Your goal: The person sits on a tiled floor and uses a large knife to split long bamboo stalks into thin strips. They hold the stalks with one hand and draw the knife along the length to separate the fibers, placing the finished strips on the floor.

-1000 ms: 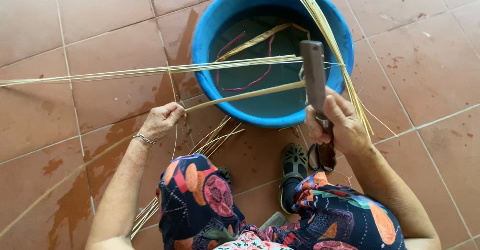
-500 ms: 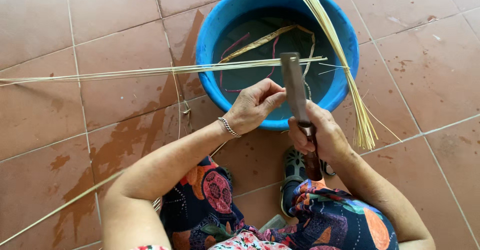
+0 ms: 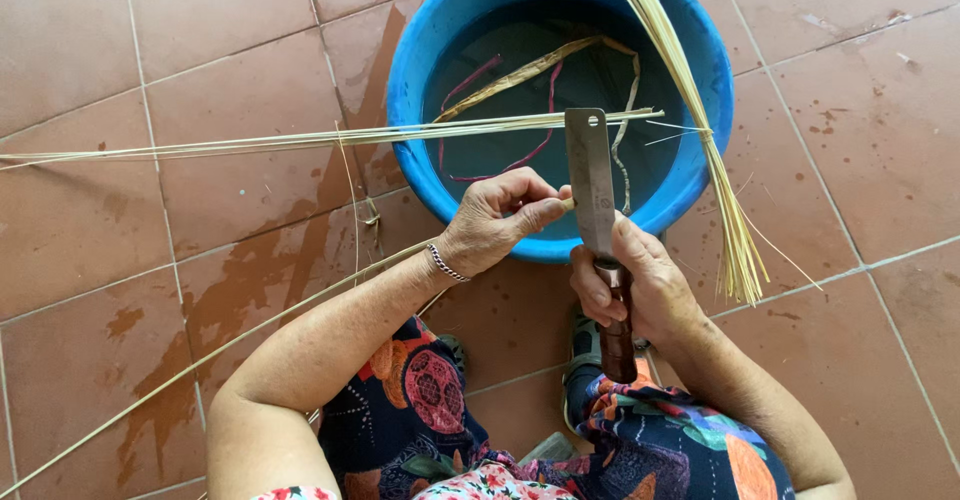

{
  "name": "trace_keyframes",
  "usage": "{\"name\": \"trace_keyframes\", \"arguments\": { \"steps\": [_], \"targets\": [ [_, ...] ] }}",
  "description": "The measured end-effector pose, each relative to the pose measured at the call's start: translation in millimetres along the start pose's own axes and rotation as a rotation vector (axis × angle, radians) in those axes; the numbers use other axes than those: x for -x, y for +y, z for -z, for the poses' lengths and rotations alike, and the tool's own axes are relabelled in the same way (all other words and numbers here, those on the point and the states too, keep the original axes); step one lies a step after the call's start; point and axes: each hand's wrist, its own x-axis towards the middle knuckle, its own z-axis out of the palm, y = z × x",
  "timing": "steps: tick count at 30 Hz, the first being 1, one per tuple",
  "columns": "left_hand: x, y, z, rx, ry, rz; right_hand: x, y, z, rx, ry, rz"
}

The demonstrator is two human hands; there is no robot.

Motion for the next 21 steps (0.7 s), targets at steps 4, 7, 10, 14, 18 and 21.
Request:
{"name": "trace_keyframes", "arguments": {
  "steps": [4,7,10,14,18,21],
  "targets": [
    [0,-1,-3,0.073,-0.026,0.027,3,-1,-2,-0.083,-0.021,-0.011],
    [-1,0,-3,0.073,-0.040,-0.004,5,-3,-3,-0.138,-0.048,-0.026],
    [1,0,-5,0.094,-0.038,-0.005,3,-2,-3,-0.165,-0.061,-0.020],
    [1,0,-4,0.099,-0.035,0.005,3,1,-2,-0.144,-0.049,-0.019],
    [1,-1,-4,0.102,-0.015,0.025,-1,6,-1,-0.137,-0.051,-0.009],
    [2,-2,-2,0.103,-0.016,0.023,-2,8,-1,-0.123,-0.055,0.006]
  ]
}}
